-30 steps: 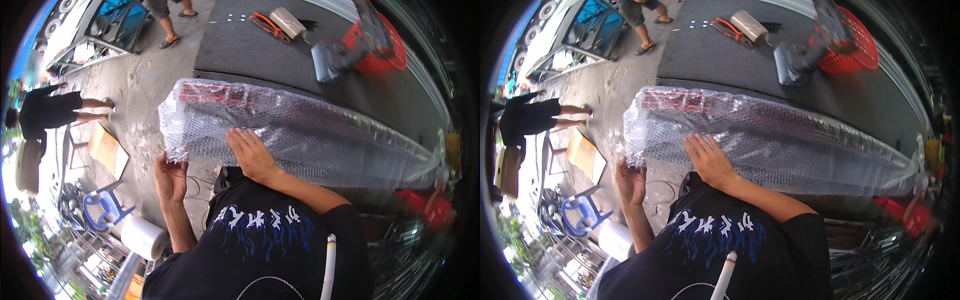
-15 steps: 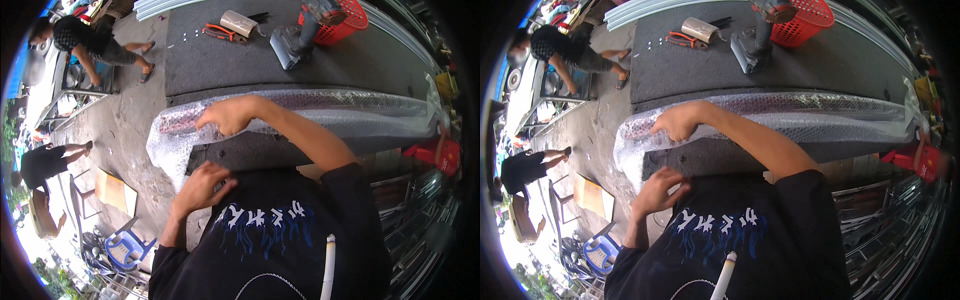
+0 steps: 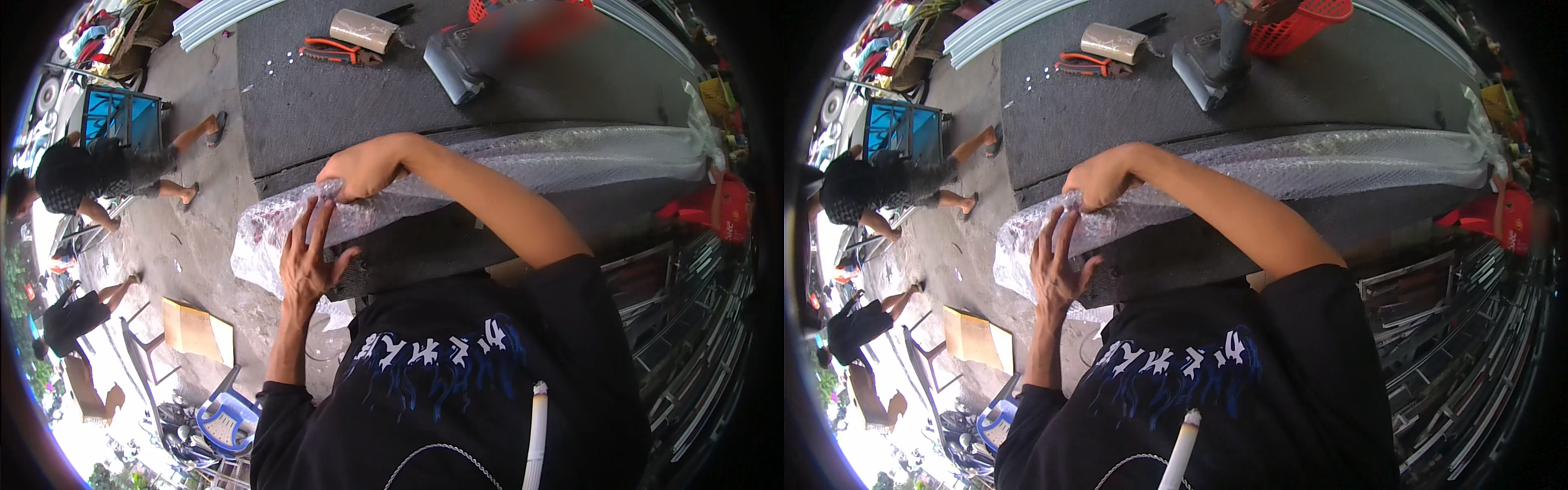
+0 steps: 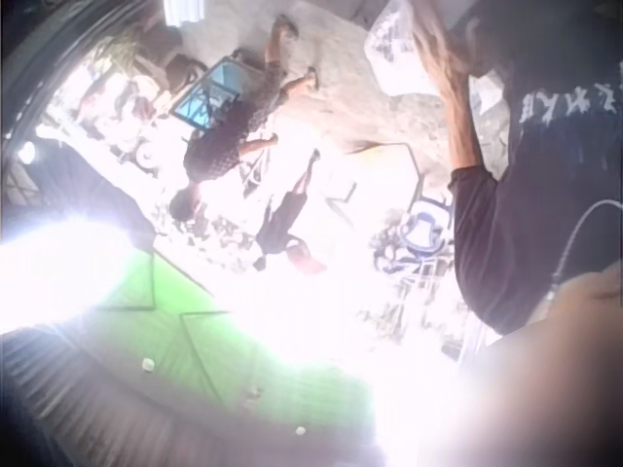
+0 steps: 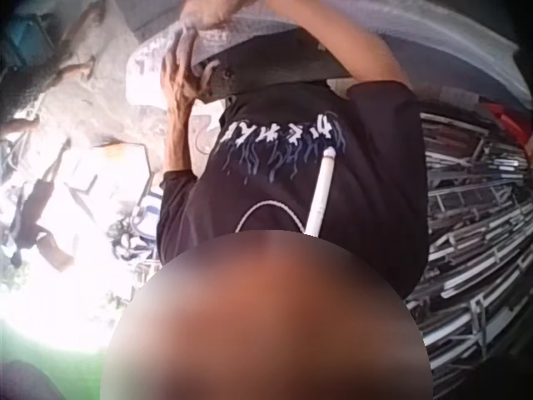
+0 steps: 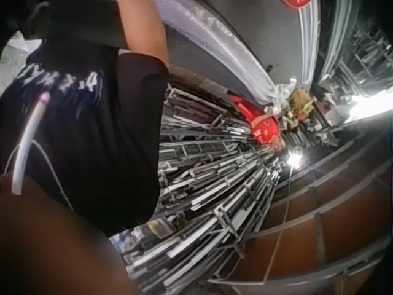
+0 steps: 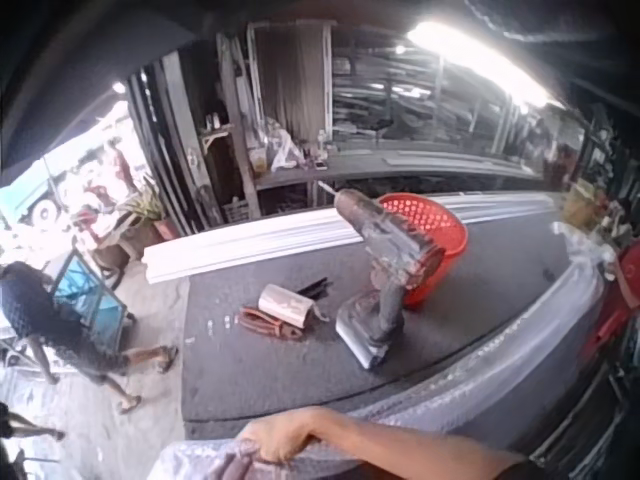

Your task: The person wraps a long, dark rectangular object with bubble wrap on a workbench, then secures it with packing tape. The wrapped item is handed to another person at the end.

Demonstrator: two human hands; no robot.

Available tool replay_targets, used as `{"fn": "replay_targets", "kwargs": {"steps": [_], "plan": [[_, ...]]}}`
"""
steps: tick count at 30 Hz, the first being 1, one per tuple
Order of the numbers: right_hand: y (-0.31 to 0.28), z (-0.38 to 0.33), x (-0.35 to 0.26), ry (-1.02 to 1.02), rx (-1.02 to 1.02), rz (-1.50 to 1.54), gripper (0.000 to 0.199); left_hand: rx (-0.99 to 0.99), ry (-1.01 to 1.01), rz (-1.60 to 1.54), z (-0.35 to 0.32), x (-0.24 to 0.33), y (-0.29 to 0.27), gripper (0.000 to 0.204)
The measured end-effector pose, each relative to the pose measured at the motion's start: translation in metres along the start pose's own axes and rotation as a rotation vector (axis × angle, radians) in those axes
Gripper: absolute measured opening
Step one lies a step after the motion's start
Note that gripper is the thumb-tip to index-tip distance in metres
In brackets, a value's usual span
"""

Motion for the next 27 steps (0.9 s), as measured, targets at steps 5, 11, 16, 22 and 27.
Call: {"fn": "replay_targets", "kwargs": {"steps": [5, 11, 16, 22, 27], "plan": [[-0.007, -0.044, -0.001, -0.026, 0.228, -0.237, 0.074, -0.247, -0.041, 0.163, 0.018, -0.020, -0.003, 0.093], [0.004, -0.134, 0.005, 0.381, 0.457, -0.468, 0.035, -0.215, -0.047, 0.254, 0.030, -0.023, -0.008, 0.094], [-0.013, -0.137, 0.011, 0.295, 0.626, -0.383, 0.034, -0.130, -0.051, 0.246, 0.023, -0.045, -0.029, 0.071], [-0.024, -0.115, 0.036, 0.230, 0.643, -0.276, 0.032, -0.109, -0.227, 0.573, -0.023, -0.070, -0.056, 0.088], [-0.029, -0.104, 0.047, 0.241, 0.585, -0.280, 0.037, -0.043, -0.204, 0.730, -0.043, -0.116, -0.074, 0.102]]}}
Point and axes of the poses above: each hand's wrist, its own z-axis towards the middle knuckle, its own y-axis out of the palm, x = y × z, the point moved 5 cm from there along z, towards the middle knuckle, and after that the axes turned 1 degree about x, right-handed, at the moved point
